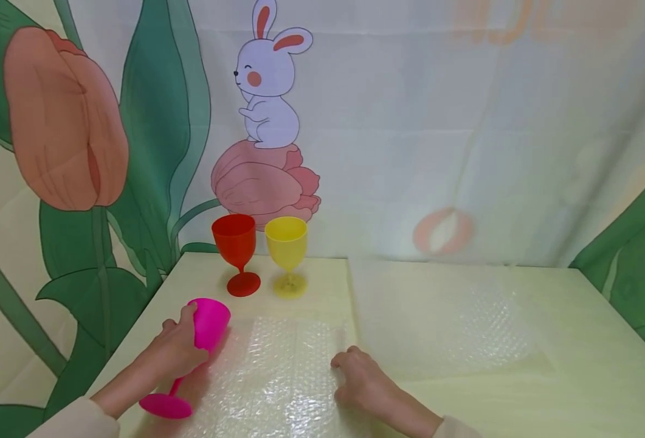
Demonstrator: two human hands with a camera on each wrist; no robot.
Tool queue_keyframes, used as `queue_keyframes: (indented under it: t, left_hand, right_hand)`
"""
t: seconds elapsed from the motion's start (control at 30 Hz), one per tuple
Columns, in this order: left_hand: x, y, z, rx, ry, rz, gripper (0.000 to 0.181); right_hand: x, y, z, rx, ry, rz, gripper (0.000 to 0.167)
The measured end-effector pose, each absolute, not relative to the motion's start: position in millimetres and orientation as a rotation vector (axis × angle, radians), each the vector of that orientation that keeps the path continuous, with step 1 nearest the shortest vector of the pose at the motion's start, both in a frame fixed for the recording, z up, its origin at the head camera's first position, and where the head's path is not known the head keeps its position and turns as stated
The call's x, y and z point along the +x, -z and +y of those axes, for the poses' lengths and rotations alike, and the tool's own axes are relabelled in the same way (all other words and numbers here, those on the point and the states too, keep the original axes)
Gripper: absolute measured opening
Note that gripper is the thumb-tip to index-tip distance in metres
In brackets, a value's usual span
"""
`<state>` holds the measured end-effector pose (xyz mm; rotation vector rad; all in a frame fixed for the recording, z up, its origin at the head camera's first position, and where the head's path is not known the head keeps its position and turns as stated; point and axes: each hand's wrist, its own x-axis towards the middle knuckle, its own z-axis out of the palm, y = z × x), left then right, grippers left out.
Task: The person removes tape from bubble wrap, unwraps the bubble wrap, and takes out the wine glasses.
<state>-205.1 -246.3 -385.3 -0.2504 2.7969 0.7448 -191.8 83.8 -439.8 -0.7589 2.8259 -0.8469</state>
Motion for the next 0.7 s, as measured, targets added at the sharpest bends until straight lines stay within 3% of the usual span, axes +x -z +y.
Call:
queue_keyframes:
  t: [0.27, 0.7]
  left_hand:
    - [-207, 392, -243, -0.280, -0.561, 2.891, 0.105]
    - [-211, 386, -258, -0.272, -0.522, 2.960, 0.085]
  right_hand:
    - [-192, 438, 83, -0.730, 0.808, 2.834, 0.038]
    - [-187, 437, 80, -0.759, 0.648, 2.945, 0.036]
